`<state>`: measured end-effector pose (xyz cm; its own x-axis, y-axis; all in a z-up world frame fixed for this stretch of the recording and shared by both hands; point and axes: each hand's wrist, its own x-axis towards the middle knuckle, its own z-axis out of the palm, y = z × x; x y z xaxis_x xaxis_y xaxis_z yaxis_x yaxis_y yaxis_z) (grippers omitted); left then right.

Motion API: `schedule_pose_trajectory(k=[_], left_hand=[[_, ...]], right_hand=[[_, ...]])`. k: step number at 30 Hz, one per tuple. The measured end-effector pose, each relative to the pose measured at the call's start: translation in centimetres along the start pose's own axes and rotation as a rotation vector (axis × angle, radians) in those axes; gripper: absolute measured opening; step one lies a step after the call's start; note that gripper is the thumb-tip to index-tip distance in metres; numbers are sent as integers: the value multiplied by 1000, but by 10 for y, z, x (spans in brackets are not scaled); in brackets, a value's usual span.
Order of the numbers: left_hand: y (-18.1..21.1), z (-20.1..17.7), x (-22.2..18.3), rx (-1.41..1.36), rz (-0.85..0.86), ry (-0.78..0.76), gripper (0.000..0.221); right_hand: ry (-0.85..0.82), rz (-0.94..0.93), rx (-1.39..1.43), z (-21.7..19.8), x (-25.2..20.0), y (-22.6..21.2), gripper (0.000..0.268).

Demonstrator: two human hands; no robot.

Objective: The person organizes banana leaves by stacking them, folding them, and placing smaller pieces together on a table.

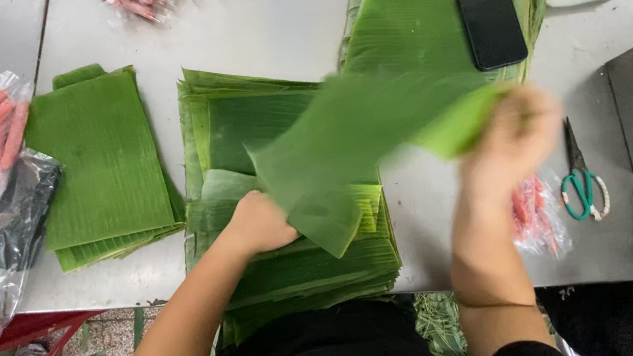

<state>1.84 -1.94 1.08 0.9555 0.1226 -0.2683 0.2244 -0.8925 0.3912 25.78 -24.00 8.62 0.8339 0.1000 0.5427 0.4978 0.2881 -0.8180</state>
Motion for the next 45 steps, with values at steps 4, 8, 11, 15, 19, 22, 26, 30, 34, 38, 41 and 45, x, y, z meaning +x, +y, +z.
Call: schedule_pose_trajectory(k=[4, 8, 11, 15, 19, 22, 26, 30, 34, 38, 41, 45], left_hand=[[-15, -4, -15, -266, 67, 97, 61], [-23, 29, -54, -961, -406, 606, 57], [-34, 30, -69, -1472, -150, 1225, 52], [-28, 6, -49, -1778, -256, 852, 23], [-18, -1, -22, -1741, -530, 180, 32], [-22, -2, -16, -1745, -545, 133, 45], [-14, -10, -29, -788, -245, 259, 33], [10, -39, -30, 219, 176, 753, 29], [-11, -41, 4, 302, 342, 806, 38], [-28, -31, 2, -141, 85, 746, 13], [-23, -32, -14, -59, 143, 855, 15], [-8, -25, -31, 239, 420, 606, 31]], right_hand=[[44, 130, 115, -24, 33, -19, 19], [-205, 319, -176, -17, 9, 10, 37], [-483, 237, -518, -10, -25, 31, 52], [-619, -6, -739, -6, -36, 37, 55], [-523, 143, -880, -51, -23, 26, 32], [-615, 333, -1325, -102, -20, 5, 29], [-731, 439, -1522, -162, -31, -11, 33], [-665, 445, -1581, -179, -41, -4, 33], [-807, 552, -1859, -180, -53, 4, 39], [-782, 571, -1854, -176, -45, -3, 43], [-591, 519, -1765, -157, -35, -31, 35], [-297, 142, -1304, -109, -39, -52, 20]])
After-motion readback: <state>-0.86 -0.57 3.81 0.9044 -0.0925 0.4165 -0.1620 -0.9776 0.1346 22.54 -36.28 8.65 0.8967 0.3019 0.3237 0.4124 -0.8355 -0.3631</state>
